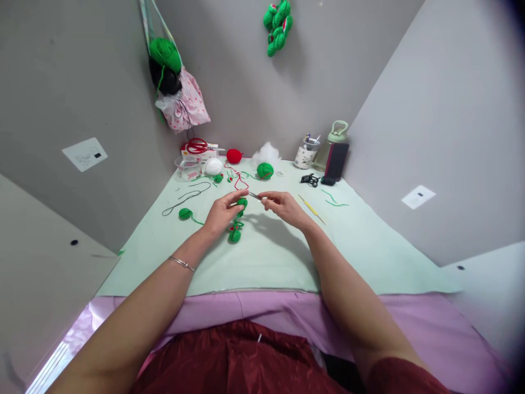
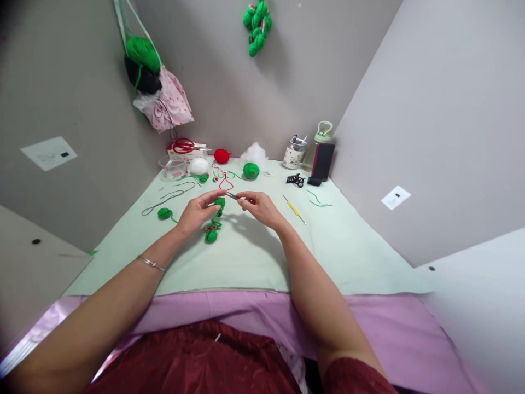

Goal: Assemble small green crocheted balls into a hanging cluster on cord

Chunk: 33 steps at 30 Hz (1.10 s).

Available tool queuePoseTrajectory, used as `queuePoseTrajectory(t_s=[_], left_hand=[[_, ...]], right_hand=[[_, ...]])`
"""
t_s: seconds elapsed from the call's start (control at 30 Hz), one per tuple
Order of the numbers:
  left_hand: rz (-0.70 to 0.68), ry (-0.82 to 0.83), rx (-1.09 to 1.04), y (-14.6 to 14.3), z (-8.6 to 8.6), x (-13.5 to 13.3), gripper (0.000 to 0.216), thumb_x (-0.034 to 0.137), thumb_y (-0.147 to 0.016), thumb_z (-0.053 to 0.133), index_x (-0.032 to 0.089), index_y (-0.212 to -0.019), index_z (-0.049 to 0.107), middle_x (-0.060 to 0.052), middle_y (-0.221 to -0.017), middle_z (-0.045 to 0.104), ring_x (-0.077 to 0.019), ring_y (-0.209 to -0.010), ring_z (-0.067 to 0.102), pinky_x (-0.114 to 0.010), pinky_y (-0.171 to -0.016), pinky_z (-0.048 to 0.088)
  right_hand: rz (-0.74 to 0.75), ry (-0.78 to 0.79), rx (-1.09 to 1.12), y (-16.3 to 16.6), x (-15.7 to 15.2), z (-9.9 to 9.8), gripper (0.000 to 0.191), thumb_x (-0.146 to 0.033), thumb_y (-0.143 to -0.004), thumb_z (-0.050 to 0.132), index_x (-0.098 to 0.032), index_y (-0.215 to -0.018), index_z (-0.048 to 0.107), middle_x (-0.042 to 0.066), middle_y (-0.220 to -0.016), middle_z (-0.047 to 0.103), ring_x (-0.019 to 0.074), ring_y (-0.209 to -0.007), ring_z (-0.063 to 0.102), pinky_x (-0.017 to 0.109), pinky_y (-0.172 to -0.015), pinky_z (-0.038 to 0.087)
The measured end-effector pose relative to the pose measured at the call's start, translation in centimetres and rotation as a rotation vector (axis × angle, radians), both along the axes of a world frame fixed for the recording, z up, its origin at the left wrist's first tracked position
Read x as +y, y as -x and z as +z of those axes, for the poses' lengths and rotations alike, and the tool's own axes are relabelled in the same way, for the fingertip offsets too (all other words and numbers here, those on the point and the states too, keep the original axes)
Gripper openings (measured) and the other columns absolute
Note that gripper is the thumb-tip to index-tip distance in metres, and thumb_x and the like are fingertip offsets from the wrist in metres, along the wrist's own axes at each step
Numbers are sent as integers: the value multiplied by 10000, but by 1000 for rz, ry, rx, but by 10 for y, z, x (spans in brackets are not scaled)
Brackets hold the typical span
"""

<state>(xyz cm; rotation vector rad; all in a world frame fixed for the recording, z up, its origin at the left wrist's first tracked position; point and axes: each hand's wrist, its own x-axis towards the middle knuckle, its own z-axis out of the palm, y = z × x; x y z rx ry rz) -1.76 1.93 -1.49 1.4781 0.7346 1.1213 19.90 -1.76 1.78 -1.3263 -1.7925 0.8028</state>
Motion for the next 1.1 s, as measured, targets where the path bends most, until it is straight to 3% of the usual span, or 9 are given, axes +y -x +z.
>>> queuePoseTrajectory(t_s=[0.27,0.8,1.0,1.1], left_hand=[[-5,16,2,-1,1,-1,495,200,-672,720,223,-1167,718,-63,-1304,669,-258,-1254,574,-424,-1070,450],[-36,26,29,-2,0,-2,527,234,-671,735,221,-1196,703,-71,-1334,642,-257,-1196,595,-411,-1001,489],[59,100,-42,2,0,2,543,310,-702,763,205,-1227,681,-98,-1359,624,-244,-1150,609,-420,-1051,451],[42,219,-147,3,2,3,532,334,-732,752,175,-1233,663,-114,-1337,629,-237,-1165,612,-406,-1063,446]], right_hand=[[33,16,-10,0,0,-4,485,-468,-849,583,-112,-1142,732,-5,-667,538,120,-636,411,254,-602,337],[53,0,-38,4,-3,-4,448,-475,-832,598,-125,-1060,758,9,-666,599,127,-619,460,256,-585,349],[-83,-3,-38,-4,-2,4,421,-403,-848,585,-108,-1118,718,27,-734,644,128,-643,502,259,-611,397],[-61,1,-97,-5,2,0,340,-355,-847,600,-123,-1054,737,90,-938,718,167,-799,615,300,-766,478]])
